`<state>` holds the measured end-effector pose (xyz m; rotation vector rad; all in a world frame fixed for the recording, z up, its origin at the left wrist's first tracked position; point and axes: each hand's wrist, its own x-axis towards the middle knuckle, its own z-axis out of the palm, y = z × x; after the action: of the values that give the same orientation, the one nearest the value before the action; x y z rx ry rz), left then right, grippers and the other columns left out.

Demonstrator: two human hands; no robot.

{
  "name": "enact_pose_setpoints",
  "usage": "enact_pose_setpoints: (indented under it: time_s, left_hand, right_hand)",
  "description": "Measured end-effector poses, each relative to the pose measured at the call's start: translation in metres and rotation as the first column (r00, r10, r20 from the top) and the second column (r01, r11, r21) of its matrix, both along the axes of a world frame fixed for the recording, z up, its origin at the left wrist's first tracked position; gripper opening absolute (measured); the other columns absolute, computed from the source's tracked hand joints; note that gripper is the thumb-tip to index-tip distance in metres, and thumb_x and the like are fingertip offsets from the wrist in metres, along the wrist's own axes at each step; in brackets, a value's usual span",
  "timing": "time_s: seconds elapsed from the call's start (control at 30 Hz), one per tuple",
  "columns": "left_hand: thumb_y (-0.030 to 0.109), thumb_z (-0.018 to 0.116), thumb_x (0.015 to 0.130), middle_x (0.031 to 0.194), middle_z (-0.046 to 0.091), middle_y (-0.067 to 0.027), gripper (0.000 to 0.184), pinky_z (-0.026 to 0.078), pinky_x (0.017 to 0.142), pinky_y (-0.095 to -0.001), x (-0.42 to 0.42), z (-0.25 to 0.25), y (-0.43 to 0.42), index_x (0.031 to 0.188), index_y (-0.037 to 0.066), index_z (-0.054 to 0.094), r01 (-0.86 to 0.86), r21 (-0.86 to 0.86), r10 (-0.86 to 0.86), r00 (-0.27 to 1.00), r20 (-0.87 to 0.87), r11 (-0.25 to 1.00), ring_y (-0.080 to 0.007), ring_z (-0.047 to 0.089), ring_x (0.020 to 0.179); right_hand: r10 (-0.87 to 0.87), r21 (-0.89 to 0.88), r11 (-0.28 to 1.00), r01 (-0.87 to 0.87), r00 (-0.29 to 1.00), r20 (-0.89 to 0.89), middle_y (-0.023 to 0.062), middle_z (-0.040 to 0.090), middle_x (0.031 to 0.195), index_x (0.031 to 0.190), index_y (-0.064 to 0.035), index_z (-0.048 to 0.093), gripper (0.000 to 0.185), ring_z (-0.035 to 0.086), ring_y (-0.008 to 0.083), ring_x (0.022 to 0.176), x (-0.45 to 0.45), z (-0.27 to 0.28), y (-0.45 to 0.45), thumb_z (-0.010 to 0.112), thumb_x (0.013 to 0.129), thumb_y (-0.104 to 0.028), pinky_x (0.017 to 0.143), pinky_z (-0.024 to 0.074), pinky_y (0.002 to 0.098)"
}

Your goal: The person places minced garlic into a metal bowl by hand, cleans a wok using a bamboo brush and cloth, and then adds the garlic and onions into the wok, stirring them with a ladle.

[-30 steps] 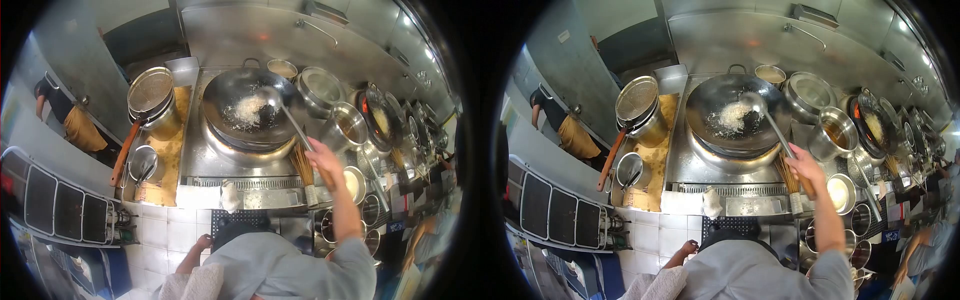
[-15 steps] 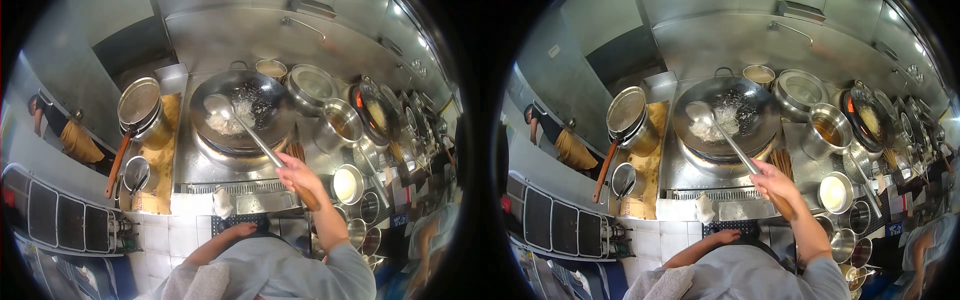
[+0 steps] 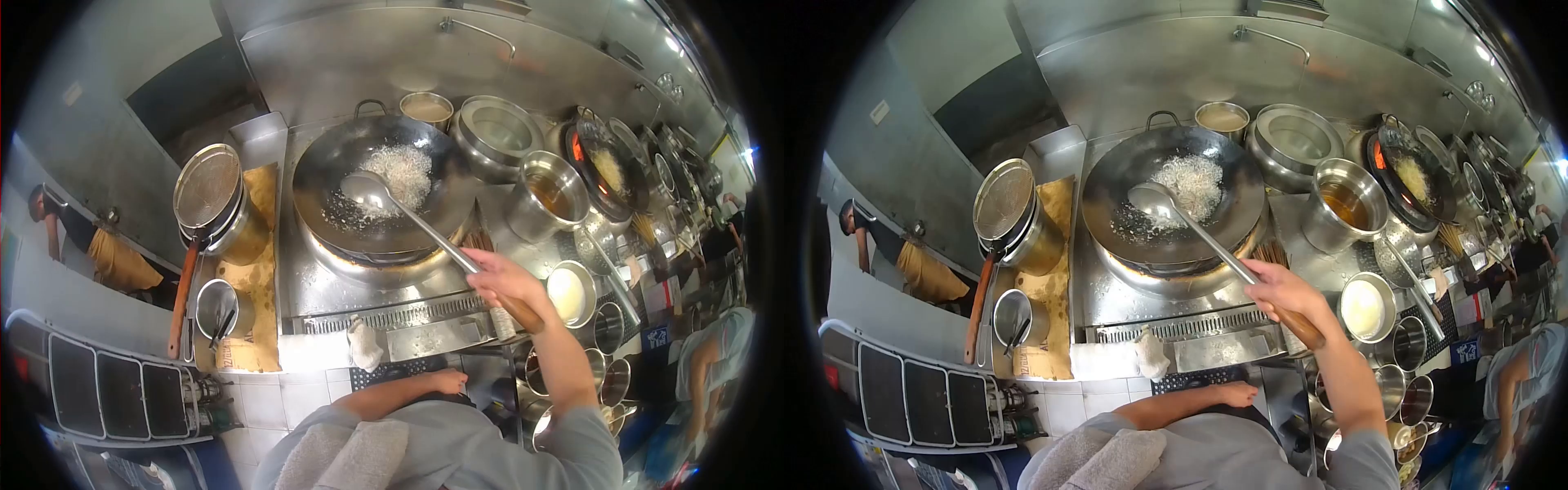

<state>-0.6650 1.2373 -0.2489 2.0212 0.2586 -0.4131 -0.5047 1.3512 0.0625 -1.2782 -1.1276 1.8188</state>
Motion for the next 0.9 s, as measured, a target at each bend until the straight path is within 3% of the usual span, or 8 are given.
enact_pose_setpoints:
  time_s: [0.13, 0.23, 0.4, 0.6, 0.73, 0.77, 0.83, 0.9]
  left_hand:
    - [0.021, 0.052, 0.082, 0.104, 0.063, -0.0228, 0.034, 0.047, 0.088, -0.0463, 0.003, 0.010, -0.005, 0.110, 0.004, 0.059, 0.027, 0.054, -0.024, 0.998, -0.060, 0.998, -0.0393, 0.060, 0.101]
    - [0.023, 0.052, 0.083, 0.112, 0.061, -0.0217, 0.040, 0.047, 0.091, -0.0448, 0.006, 0.014, -0.008, 0.118, 0.004, 0.057, 0.082, 0.105, -0.074, 0.994, -0.082, 0.991, -0.0389, 0.058, 0.105]
    - [0.027, 0.052, 0.084, 0.133, 0.047, -0.0210, 0.049, 0.040, 0.100, -0.0495, 0.013, 0.017, -0.007, 0.127, 0.005, 0.051, 0.167, 0.180, -0.143, 0.980, -0.139, 0.969, -0.0373, 0.045, 0.124]
    - [0.031, 0.054, 0.084, 0.144, 0.033, -0.0237, 0.064, 0.027, 0.109, -0.0533, 0.030, -0.003, -0.014, 0.138, 0.001, 0.037, 0.077, 0.213, -0.036, 0.981, -0.191, 0.974, -0.0407, 0.027, 0.135]
    - [0.032, 0.057, 0.083, 0.141, 0.037, -0.0227, 0.064, 0.031, 0.107, -0.0489, 0.043, -0.059, -0.030, 0.135, 0.001, 0.040, -0.235, 0.420, 0.204, 0.972, 0.118, 0.877, -0.0398, 0.029, 0.134]
    - [0.034, 0.058, 0.082, 0.139, 0.042, -0.0204, 0.060, 0.035, 0.104, -0.0489, 0.043, -0.049, -0.030, 0.132, 0.003, 0.045, -0.381, 0.469, 0.261, 0.917, 0.302, 0.797, -0.0372, 0.031, 0.133]
    - [0.037, 0.056, 0.085, 0.137, 0.046, -0.0183, 0.057, 0.033, 0.104, -0.0499, 0.055, -0.028, -0.003, 0.131, 0.007, 0.048, -0.094, 0.380, 0.044, 0.989, 0.139, 0.920, -0.0342, 0.037, 0.132]
    - [0.040, 0.064, 0.081, 0.130, 0.052, -0.0205, 0.060, 0.037, 0.101, -0.0439, 0.069, -0.040, -0.003, 0.126, 0.002, 0.053, -0.247, 0.301, 0.106, 0.903, 0.417, 0.921, -0.0367, 0.049, 0.119]
  right_hand:
    - [-0.104, 0.160, 0.986, 0.052, 0.936, 0.337, 0.0000, 0.047, 0.063, 0.146, -0.0065, 0.026, 0.066, 0.046, 0.0084, 0.046, -0.018, 0.006, 0.009, 0.055, 0.087, -0.005, 0.039, 0.0397, 0.0253]
    - [-0.260, 0.251, 0.953, 0.170, 0.884, 0.389, 0.0032, 0.048, 0.061, 0.145, -0.0043, 0.028, 0.063, 0.047, 0.0101, 0.047, -0.041, -0.022, 0.025, 0.054, 0.087, -0.010, 0.043, 0.0406, 0.0266]
    - [-0.055, 0.066, 0.997, 0.037, 0.950, 0.306, 0.0053, 0.051, 0.062, 0.145, -0.0048, 0.027, 0.065, 0.048, 0.0111, 0.047, -0.039, 0.013, -0.027, 0.055, 0.086, -0.009, 0.045, 0.0424, 0.0285]
    - [-0.225, 0.249, 0.965, 0.083, 0.752, 0.620, 0.0099, 0.060, 0.078, 0.145, -0.0059, 0.027, 0.066, 0.054, 0.0148, 0.051, -0.061, -0.008, 0.019, 0.056, 0.087, -0.016, 0.051, 0.0476, 0.0297]
    - [0.079, 0.050, 0.987, -0.150, 0.741, 0.666, 0.0231, 0.060, 0.113, 0.144, -0.0057, 0.030, 0.067, 0.065, 0.0250, 0.068, -0.067, 0.030, -0.003, 0.057, 0.085, -0.022, 0.076, 0.0520, 0.0362]
    - [0.036, 0.181, 0.964, -0.193, 0.773, 0.633, 0.0225, 0.061, 0.113, 0.144, -0.0064, 0.031, 0.070, 0.066, 0.0273, 0.079, -0.060, 0.019, -0.014, 0.059, 0.082, -0.024, 0.079, 0.0518, 0.0378]
    - [-0.213, 0.536, 0.813, -0.228, 0.740, 0.638, 0.0215, 0.063, 0.109, 0.135, -0.0047, 0.042, 0.063, 0.062, 0.0345, 0.095, -0.054, -0.032, -0.021, 0.062, 0.078, -0.023, 0.084, 0.0498, 0.0429]
    - [-0.112, 0.297, 0.933, -0.202, 0.622, 0.775, 0.0223, 0.064, 0.092, 0.134, -0.0064, 0.042, 0.061, 0.062, 0.0395, 0.088, -0.064, 0.019, -0.036, 0.064, 0.079, -0.020, 0.077, 0.0503, 0.0482]
